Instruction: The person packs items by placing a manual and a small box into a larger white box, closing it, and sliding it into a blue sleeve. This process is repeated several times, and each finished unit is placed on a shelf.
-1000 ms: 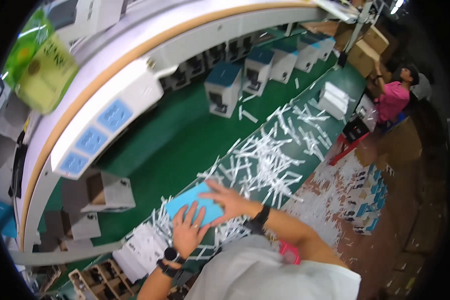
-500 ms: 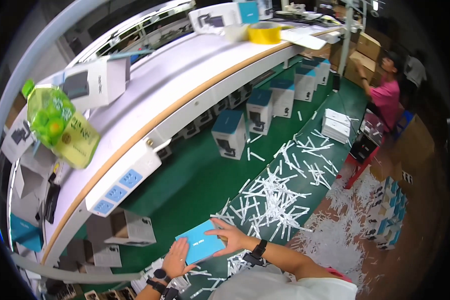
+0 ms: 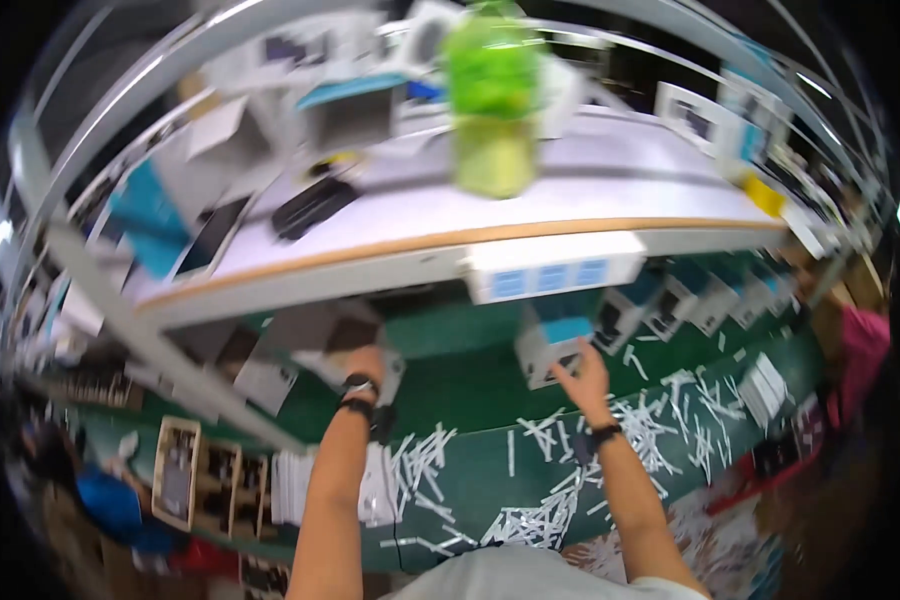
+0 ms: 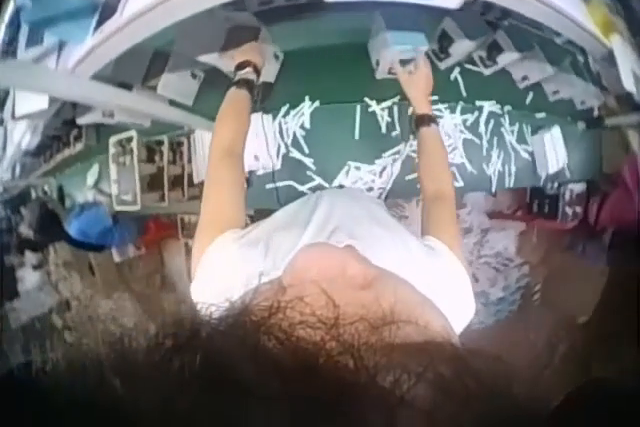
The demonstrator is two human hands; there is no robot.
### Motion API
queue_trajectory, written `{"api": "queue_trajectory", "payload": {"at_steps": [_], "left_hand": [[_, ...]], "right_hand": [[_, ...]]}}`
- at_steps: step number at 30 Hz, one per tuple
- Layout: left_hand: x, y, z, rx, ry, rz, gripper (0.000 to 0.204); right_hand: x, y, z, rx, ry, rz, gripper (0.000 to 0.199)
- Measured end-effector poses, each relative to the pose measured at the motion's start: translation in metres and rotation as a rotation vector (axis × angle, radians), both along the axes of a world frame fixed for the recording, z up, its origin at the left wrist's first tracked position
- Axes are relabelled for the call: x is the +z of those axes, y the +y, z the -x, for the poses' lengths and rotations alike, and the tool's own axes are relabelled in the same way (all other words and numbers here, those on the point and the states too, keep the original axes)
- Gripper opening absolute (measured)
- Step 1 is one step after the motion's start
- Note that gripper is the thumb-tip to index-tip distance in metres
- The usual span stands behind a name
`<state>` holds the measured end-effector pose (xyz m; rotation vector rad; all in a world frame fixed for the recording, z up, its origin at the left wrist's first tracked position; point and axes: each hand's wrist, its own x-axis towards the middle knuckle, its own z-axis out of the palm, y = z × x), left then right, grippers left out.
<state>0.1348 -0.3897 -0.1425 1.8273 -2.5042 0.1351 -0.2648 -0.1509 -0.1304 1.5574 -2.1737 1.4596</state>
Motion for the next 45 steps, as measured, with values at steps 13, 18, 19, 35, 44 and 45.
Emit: {"api": "queue_trajectory", "payload": {"at_steps": [13, 18, 19, 35, 44, 45], "left_hand": [[0.056, 0.290, 0.100, -0.832, 0.745, -0.145, 0.030], [0.052, 0.279, 0.022, -0.208, 0.963, -0.172, 0.023], [0.017, 0.259, -0.001, -0.055, 0.803, -0.004, 0.041], [0.082, 0.241, -0.037, -0.163, 2.164, -0.313, 0.085], [0.105, 0.215, 0.089, -0.903, 0.875, 0.085, 0.050], [0.101, 0.204, 0.094, -0.963, 0.700, 0.117, 0.051]], "right_hand": [[-0.012, 0.129, -0.118, 0.062, -0.848, -0.238, 0.045], [-0.011, 0.140, -0.116, 0.130, -0.800, -0.218, 0.023], [-0.010, 0.139, -0.118, 0.114, -0.793, -0.253, 0.022], [-0.047, 0.238, -0.053, 0.111, -0.922, -0.571, 0.032], [-0.033, 0.215, -0.103, 0.332, -0.726, -0.624, 0.027], [-0.034, 0.219, -0.100, 0.323, -0.729, -0.618, 0.027]]}}
